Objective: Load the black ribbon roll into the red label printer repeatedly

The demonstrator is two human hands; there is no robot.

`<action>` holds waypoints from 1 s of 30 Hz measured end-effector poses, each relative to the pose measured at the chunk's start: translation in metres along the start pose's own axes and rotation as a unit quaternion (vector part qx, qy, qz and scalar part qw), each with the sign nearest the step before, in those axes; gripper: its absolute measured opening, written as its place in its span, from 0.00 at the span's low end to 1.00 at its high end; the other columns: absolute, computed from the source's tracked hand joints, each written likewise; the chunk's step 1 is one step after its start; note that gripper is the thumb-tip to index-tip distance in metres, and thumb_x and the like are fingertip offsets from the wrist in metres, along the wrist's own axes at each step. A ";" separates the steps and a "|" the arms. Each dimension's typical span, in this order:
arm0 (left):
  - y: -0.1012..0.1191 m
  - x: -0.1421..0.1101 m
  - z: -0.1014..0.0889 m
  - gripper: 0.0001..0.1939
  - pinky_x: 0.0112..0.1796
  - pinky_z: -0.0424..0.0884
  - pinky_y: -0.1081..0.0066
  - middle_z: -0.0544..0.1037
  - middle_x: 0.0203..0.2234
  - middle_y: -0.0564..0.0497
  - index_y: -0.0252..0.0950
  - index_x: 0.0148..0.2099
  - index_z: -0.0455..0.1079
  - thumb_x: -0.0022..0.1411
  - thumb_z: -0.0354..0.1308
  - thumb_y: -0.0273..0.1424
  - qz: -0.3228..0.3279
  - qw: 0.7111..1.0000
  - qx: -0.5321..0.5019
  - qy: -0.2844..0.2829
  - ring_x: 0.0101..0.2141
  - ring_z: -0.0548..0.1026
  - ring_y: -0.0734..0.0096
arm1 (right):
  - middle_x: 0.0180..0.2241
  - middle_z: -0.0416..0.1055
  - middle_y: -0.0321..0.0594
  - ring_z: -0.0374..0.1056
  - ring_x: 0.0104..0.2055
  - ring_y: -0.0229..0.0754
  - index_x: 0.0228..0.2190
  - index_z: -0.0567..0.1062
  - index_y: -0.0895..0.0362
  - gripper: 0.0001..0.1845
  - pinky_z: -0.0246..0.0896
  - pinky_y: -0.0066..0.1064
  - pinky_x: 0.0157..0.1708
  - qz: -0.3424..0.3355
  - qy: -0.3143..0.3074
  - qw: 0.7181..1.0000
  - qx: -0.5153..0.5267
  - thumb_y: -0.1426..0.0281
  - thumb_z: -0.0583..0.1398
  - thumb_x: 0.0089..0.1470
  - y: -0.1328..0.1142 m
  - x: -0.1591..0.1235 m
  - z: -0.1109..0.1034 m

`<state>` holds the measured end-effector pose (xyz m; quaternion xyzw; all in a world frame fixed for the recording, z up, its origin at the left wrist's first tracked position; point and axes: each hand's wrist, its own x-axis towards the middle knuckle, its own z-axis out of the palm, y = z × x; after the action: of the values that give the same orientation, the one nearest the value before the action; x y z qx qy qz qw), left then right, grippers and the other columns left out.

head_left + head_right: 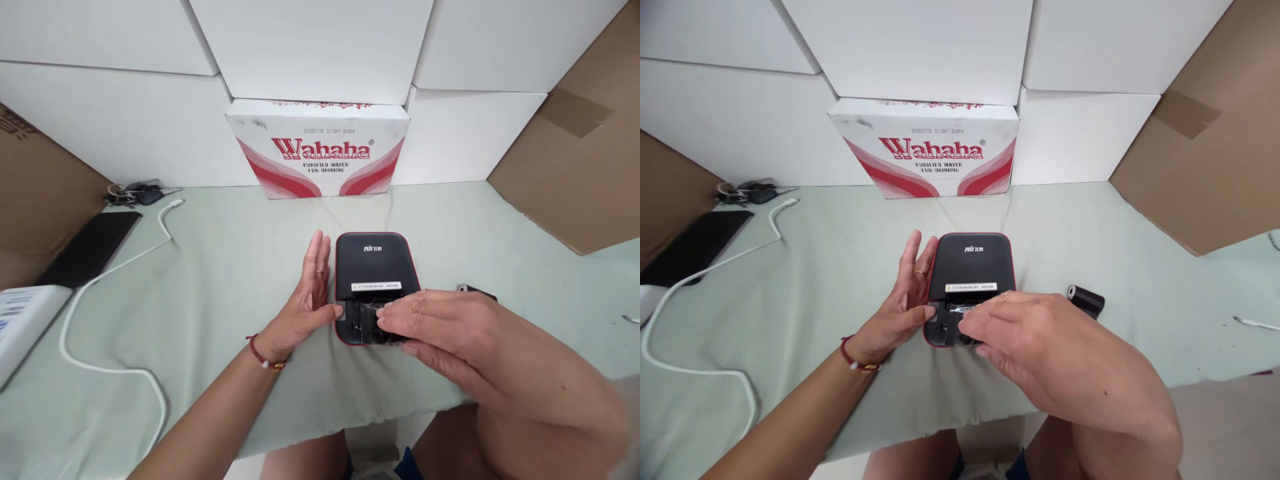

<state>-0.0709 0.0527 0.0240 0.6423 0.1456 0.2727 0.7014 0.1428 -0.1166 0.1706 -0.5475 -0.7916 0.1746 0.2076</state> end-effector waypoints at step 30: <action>-0.035 0.022 -0.001 0.34 0.74 0.61 0.44 0.67 0.74 0.39 0.44 0.73 0.60 0.75 0.60 0.54 -0.011 0.993 -0.052 0.108 0.75 0.65 0.46 | 0.46 0.82 0.49 0.79 0.40 0.53 0.54 0.81 0.55 0.17 0.67 0.39 0.34 0.208 -0.065 0.936 -0.275 0.67 0.59 0.68 0.010 0.066 0.003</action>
<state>-0.0467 0.0652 -0.0069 0.5701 0.2133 0.3402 0.7168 0.1284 -0.0517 0.1724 -0.7235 -0.6885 0.0240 -0.0439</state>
